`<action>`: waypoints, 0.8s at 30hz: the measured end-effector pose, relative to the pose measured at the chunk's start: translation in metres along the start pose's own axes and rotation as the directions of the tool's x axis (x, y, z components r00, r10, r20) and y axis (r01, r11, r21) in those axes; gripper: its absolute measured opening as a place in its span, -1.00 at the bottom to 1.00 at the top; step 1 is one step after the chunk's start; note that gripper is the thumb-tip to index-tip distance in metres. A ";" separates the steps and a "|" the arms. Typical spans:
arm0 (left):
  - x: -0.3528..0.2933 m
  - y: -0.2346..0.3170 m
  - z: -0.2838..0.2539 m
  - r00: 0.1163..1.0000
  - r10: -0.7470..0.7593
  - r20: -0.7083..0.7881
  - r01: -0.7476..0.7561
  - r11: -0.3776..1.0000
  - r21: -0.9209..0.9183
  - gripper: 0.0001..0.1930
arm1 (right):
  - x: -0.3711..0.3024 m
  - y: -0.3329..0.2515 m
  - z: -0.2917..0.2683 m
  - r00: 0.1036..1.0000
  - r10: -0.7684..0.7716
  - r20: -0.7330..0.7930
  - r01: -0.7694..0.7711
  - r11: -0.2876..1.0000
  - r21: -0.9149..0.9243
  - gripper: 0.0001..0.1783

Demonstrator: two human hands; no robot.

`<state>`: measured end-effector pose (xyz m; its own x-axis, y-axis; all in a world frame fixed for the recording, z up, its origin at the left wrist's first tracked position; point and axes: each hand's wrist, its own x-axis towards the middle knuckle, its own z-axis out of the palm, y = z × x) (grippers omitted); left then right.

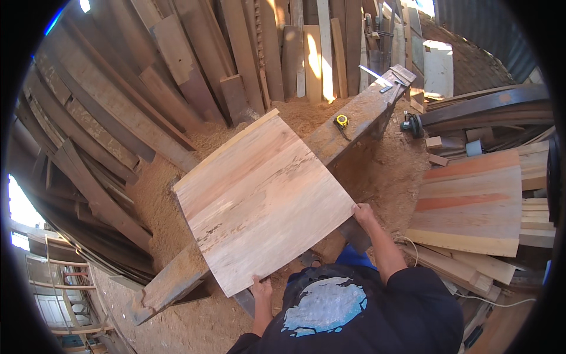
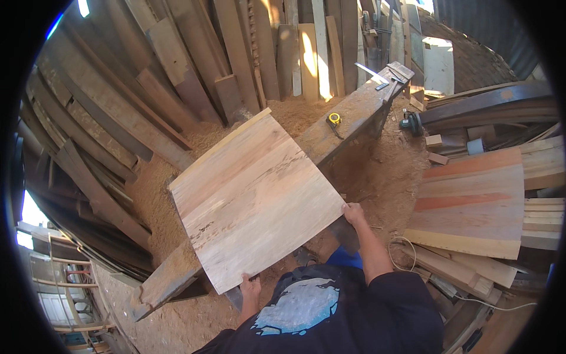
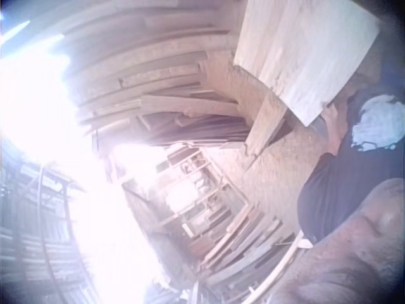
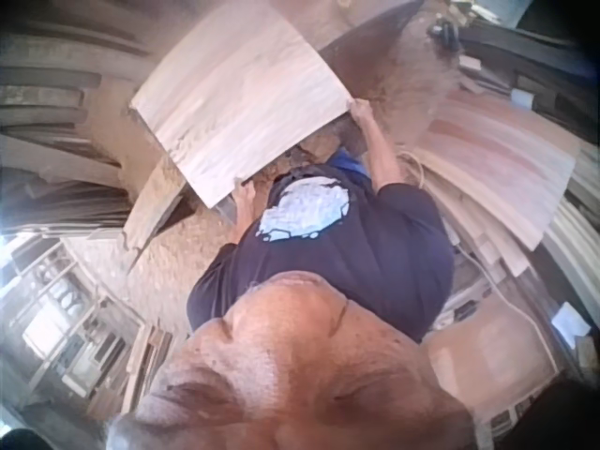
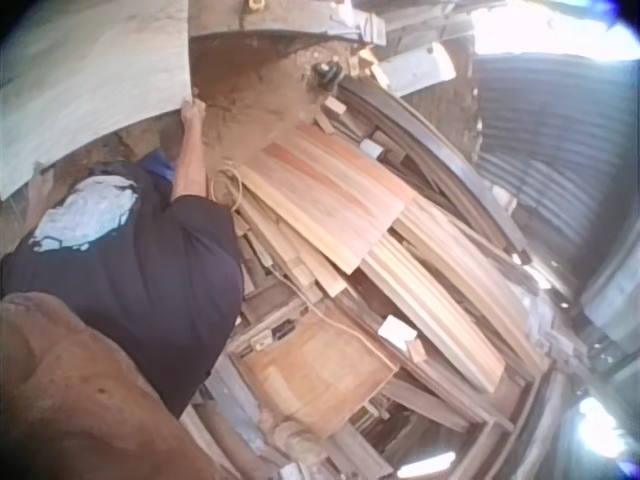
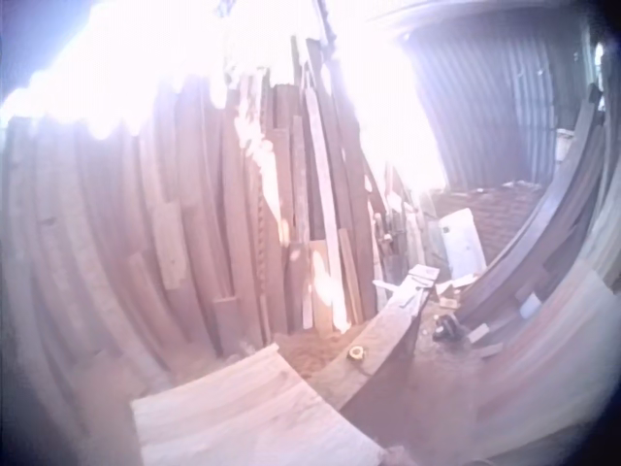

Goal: The person measures a wooden board with a tape measure, then measures a wooden frame. They use a square to mark a corner on the board and then mark a line on a thin wooden strip with a square and a pencil.

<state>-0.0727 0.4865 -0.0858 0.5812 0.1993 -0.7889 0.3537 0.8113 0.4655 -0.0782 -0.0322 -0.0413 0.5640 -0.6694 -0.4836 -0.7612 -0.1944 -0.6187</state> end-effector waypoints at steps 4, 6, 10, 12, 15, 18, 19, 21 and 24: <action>-0.002 0.000 -0.001 0.997 -0.022 -0.075 0.024 0.999 0.034 -0.52 | -0.006 -0.005 0.002 0.999 0.050 0.002 -0.050 0.998 0.024 -0.55; -0.010 0.002 0.003 0.990 -0.084 -0.111 0.103 0.978 0.179 -0.51 | -0.006 -0.005 0.001 0.998 0.064 0.011 -0.064 0.998 0.005 -0.55; -0.028 0.003 0.029 0.924 -0.305 -0.229 0.373 0.847 0.378 -0.59 | 0.003 0.003 -0.002 0.996 0.074 0.051 -0.073 0.997 -0.033 -0.52; -0.030 -0.007 0.049 0.818 -0.561 -0.127 0.300 0.228 0.926 -0.71 | 0.016 0.008 -0.009 0.992 0.096 0.087 -0.094 0.995 -0.031 -0.48; -0.072 -0.035 0.149 0.875 -0.392 0.284 -0.429 -0.356 0.830 -0.63 | 0.030 -0.003 -0.027 0.989 0.124 0.078 -0.122 0.992 -0.029 -0.36; -0.075 -0.081 0.194 0.713 -0.096 0.695 -0.682 -0.326 0.654 -0.41 | 0.068 -0.036 -0.061 0.999 -0.027 -0.022 0.027 1.000 0.006 -0.21; -0.082 -0.096 0.206 0.703 -0.028 0.711 -0.645 -0.444 0.621 -0.31 | 0.081 -0.053 -0.071 0.997 -0.068 -0.027 0.066 0.996 -0.053 -0.20; -0.089 -0.133 0.221 0.694 0.064 0.717 -0.574 -0.552 0.605 -0.19 | 0.122 -0.089 -0.090 0.976 -0.208 -0.067 0.194 0.966 -0.172 -0.16; -0.097 -0.159 0.203 0.815 0.034 0.579 -0.385 -0.714 0.584 -0.07 | 0.173 -0.154 -0.088 0.935 -0.351 -0.060 0.310 0.886 -0.344 -0.11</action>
<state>-0.0362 0.2265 -0.0016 0.9099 -0.1280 -0.3946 -0.0482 -0.9774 0.2059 0.1080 -0.1813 0.0248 0.7749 -0.6003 -0.1980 -0.6096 -0.6266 -0.4856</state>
